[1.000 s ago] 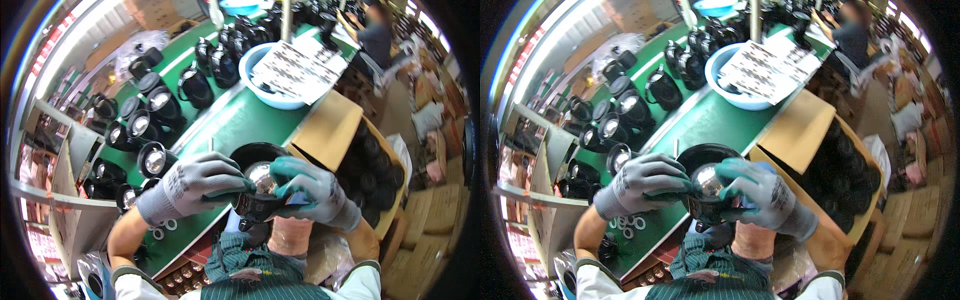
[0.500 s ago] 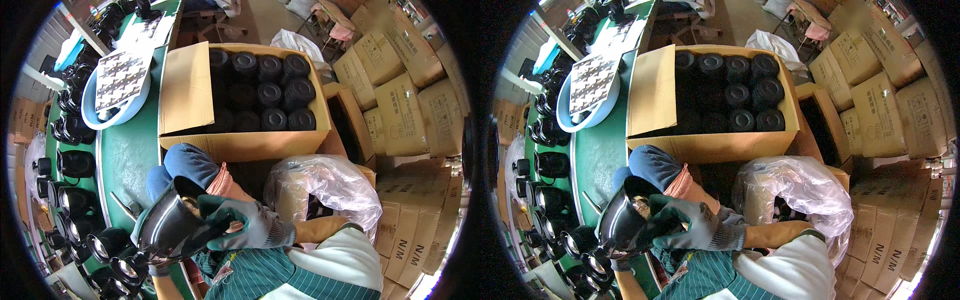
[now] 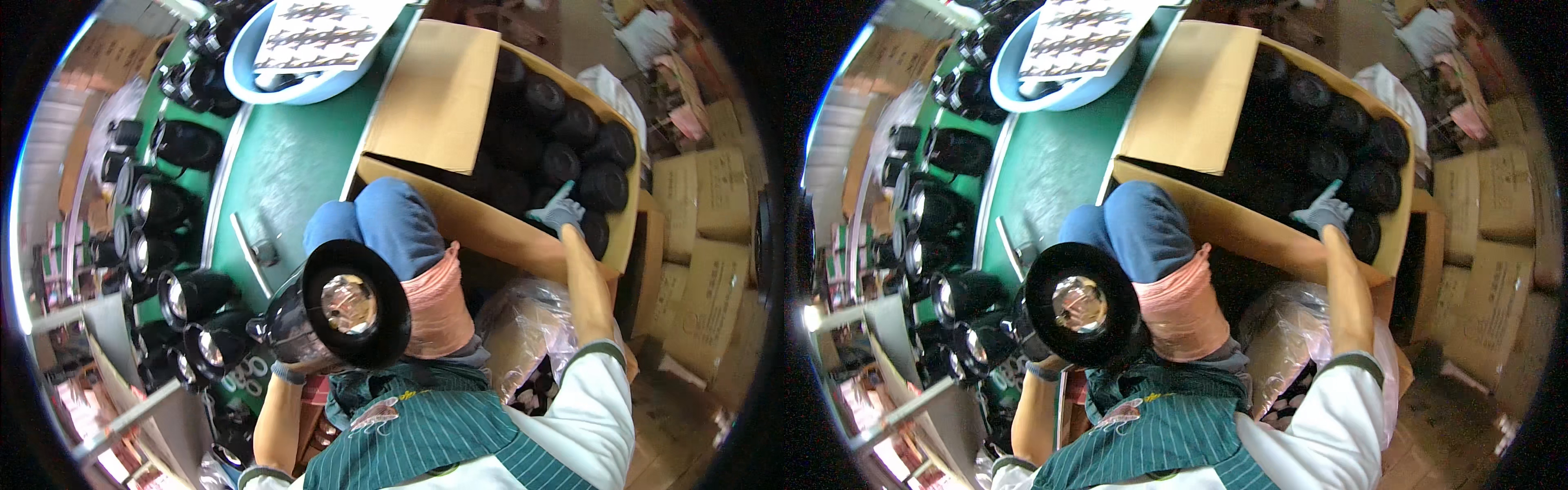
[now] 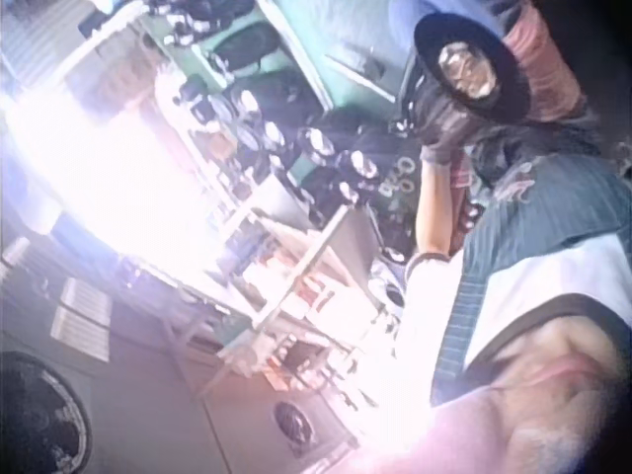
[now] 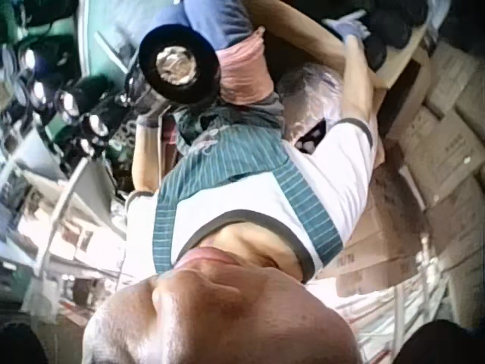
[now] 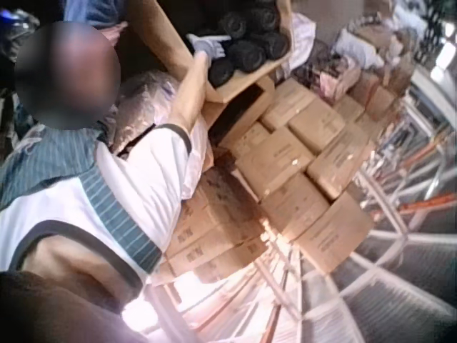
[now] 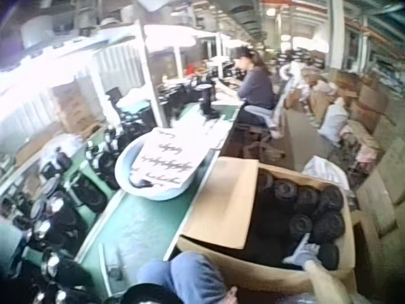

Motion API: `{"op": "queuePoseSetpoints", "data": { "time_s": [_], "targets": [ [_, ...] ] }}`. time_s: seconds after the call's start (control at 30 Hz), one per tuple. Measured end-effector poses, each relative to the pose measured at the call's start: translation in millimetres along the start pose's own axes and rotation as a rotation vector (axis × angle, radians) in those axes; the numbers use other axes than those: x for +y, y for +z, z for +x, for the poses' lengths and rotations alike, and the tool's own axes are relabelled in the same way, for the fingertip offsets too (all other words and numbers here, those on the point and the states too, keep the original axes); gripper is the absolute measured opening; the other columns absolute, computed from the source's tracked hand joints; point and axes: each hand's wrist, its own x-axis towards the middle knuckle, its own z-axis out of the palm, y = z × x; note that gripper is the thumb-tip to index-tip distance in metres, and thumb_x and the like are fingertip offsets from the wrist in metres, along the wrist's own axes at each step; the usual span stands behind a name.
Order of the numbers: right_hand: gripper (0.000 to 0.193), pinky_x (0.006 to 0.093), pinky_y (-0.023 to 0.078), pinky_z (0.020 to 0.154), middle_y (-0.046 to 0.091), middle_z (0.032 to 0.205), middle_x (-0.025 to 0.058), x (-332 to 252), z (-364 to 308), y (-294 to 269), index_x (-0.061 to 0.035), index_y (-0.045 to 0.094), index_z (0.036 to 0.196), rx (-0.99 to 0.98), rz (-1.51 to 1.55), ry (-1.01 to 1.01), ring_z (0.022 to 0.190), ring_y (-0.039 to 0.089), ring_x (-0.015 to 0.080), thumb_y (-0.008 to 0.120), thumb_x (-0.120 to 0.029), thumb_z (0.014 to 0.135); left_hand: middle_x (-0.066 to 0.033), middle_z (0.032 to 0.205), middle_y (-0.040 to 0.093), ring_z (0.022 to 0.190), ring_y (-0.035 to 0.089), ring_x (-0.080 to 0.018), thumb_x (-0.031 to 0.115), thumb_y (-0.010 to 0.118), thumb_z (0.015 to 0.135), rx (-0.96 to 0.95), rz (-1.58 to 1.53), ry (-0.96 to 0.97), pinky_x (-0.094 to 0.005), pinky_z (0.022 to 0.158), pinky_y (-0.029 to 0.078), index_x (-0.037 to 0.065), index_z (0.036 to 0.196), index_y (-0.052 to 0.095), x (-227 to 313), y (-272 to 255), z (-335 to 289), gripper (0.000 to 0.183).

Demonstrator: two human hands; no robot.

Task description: The person sits on the floor and repeatedly assembles black kettles by inserting a metal rod into the base and attaching the kettle body. They handle each unit one at a time, placing completed kettles on a green table.

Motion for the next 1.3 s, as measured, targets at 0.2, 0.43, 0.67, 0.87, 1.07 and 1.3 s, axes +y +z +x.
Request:
{"op": "queuePoseSetpoints", "data": {
  "time_s": [0.2,0.43,0.67,0.87,1.07,1.3],
  "targets": [
    [0.134,0.0483,0.031,0.12,0.045,0.156,0.0227,-24,-105,-64,-0.0121,0.01,0.166,0.411,0.11,-0.025,0.139,0.049,0.0371,0.087,-0.061,0.068,-0.0169,0.146,0.057,0.127,0.061,-0.0296,0.019,0.073,0.093,0.025,0.022,0.025,-0.0425,0.109,0.049,0.002,0.149,0.047,-12,7,-3,0.064],
    [0.13,0.0474,0.036,0.12,0.046,0.151,0.0236,-68,-309,-96,-0.0105,0.034,0.16,-0.201,0.813,-1.587,0.142,0.046,0.0383,0.097,-0.056,0.055,-0.0162,0.146,0.056,0.126,0.061,-0.029,0.022,0.078,0.089,-0.146,0.01,0.068,-0.0419,0.109,0.05,0.004,0.148,0.048,-6,1,6,0.069],
    [0.135,0.051,0.034,0.121,0.038,0.157,0.0249,-79,-346,-63,-0.0117,0.029,0.163,-0.018,0.691,-1.727,0.145,0.039,0.0437,0.085,-0.075,0.057,-0.0153,0.151,0.052,0.132,0.055,-0.0298,0.022,0.072,0.095,-0.239,-0.45,0.052,-0.0453,0.114,0.045,0.005,0.151,0.045,-49,-45,-13,0.065],
    [0.136,0.0513,0.034,0.121,0.033,0.164,0.0181,-83,-355,-54,-0.0097,0.029,0.162,0.167,0.592,-1.898,0.147,0.035,0.0437,0.082,-0.073,0.055,-0.0171,0.154,0.049,0.135,0.053,-0.0327,0.029,0.066,0.097,-0.334,-0.411,0.052,-0.0489,0.114,0.045,0.004,0.153,0.042,-32,-57,-17,0.066],
    [0.137,0.0476,0.041,0.115,0.044,0.154,0.0218,-88,-361,-76,-0.004,0.036,0.159,0.131,0.551,-1.839,0.138,0.048,0.0416,0.097,-0.059,0.049,-0.0188,0.156,0.046,0.137,0.051,-0.0356,0.036,0.061,0.1,-0.412,-0.544,-0.051,-0.0526,0.114,0.044,0.003,0.155,0.04,-37,-61,-8,0.067],
    [0.126,0.0433,0.05,0.106,0.065,0.13,0.0162,-107,-353,-79,-0.0101,0.039,0.157,-0.024,0.792,-1.826,0.121,0.064,0.0322,0.1,-0.046,0.053,-0.0167,0.123,0.069,0.105,0.07,-0.0234,0.018,0.07,0.092,0.089,-0.075,0.384,-0.034,0.092,0.059,-0.005,0.133,0.062,20,-65,-30,0.047]
  ]
}}
